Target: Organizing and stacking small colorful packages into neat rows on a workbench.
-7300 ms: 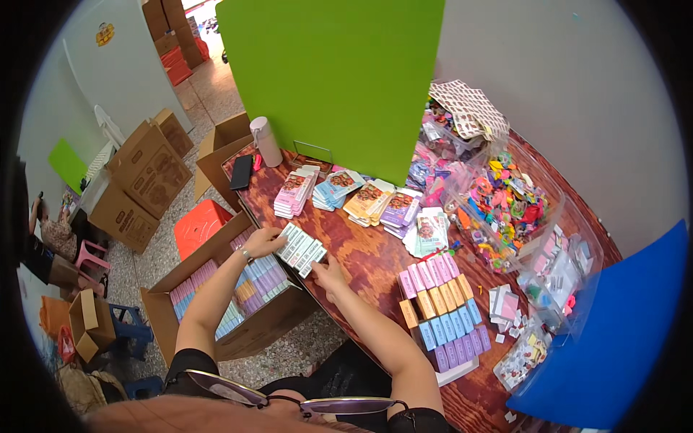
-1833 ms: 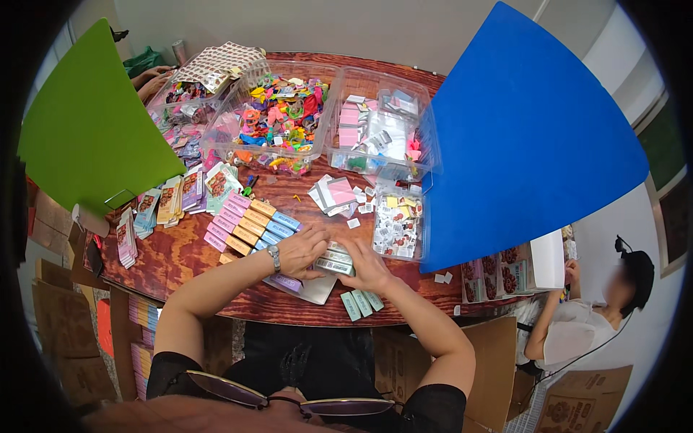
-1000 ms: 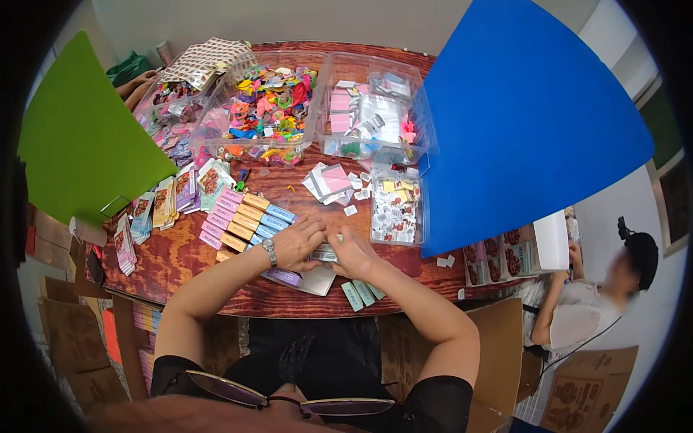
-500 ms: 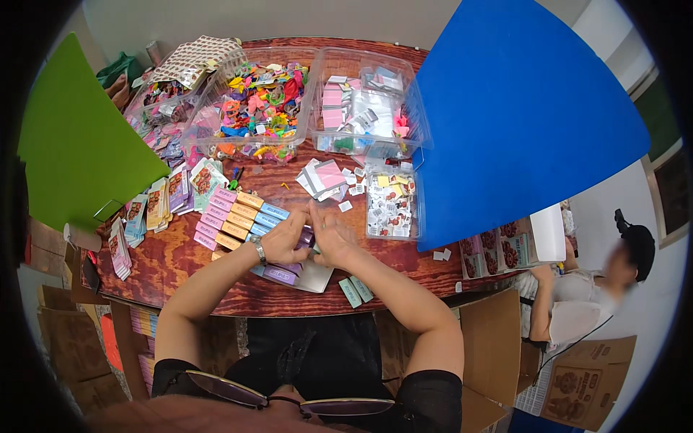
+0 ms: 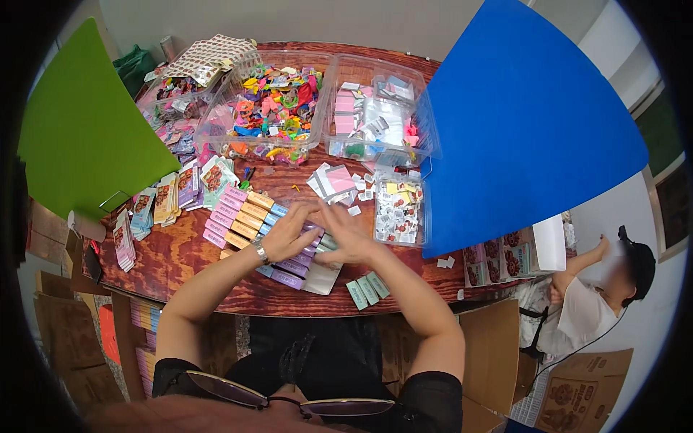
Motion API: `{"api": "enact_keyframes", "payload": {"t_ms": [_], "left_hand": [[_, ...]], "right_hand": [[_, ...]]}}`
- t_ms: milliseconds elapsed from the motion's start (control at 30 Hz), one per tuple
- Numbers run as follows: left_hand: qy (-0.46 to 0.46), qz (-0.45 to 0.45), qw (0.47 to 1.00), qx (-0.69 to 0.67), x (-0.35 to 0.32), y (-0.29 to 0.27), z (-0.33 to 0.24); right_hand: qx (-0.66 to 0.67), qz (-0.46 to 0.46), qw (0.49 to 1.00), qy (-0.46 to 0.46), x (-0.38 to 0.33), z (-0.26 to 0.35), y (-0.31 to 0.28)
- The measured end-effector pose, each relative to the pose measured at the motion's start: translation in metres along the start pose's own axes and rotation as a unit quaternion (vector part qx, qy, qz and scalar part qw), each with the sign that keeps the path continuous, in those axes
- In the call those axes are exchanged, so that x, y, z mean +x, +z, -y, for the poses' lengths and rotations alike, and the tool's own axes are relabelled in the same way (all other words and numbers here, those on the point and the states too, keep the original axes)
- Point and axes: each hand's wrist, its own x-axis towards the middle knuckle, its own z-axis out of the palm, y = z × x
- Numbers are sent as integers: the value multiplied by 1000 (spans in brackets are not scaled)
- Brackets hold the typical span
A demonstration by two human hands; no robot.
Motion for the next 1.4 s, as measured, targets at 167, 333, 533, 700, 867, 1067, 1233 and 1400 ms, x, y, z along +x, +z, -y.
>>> {"api": "enact_keyframes", "payload": {"t_ms": [167, 333, 533, 700, 867, 1067, 1233, 1400], "left_hand": [[191, -5, 972, 139, -43, -19, -46], [225, 49, 968, 103, -86, 28, -77], [239, 58, 960, 132, -101, 39, -81], [226, 30, 946, 232, -117, 14, -64], [117, -22, 945, 306, -119, 13, -48], [160, 82, 907, 381, -115, 8, -23], [161, 64, 918, 356, -115, 10, -14], [148, 26, 943, 296, -113, 12, -13]], "right_hand": [[-81, -43, 994, 65, -84, 8, -40], [-130, -59, 958, 249, -139, 52, 4], [-126, -30, 944, 303, -128, 47, 51], [-122, 9, 967, 225, -134, 35, 32], [-175, 0, 958, 228, -137, 28, 36], [41, -177, 982, 48, -133, 59, 23], [91, -247, 965, -6, -110, 44, 74], [94, -266, 959, -17, -104, 35, 96]]}}
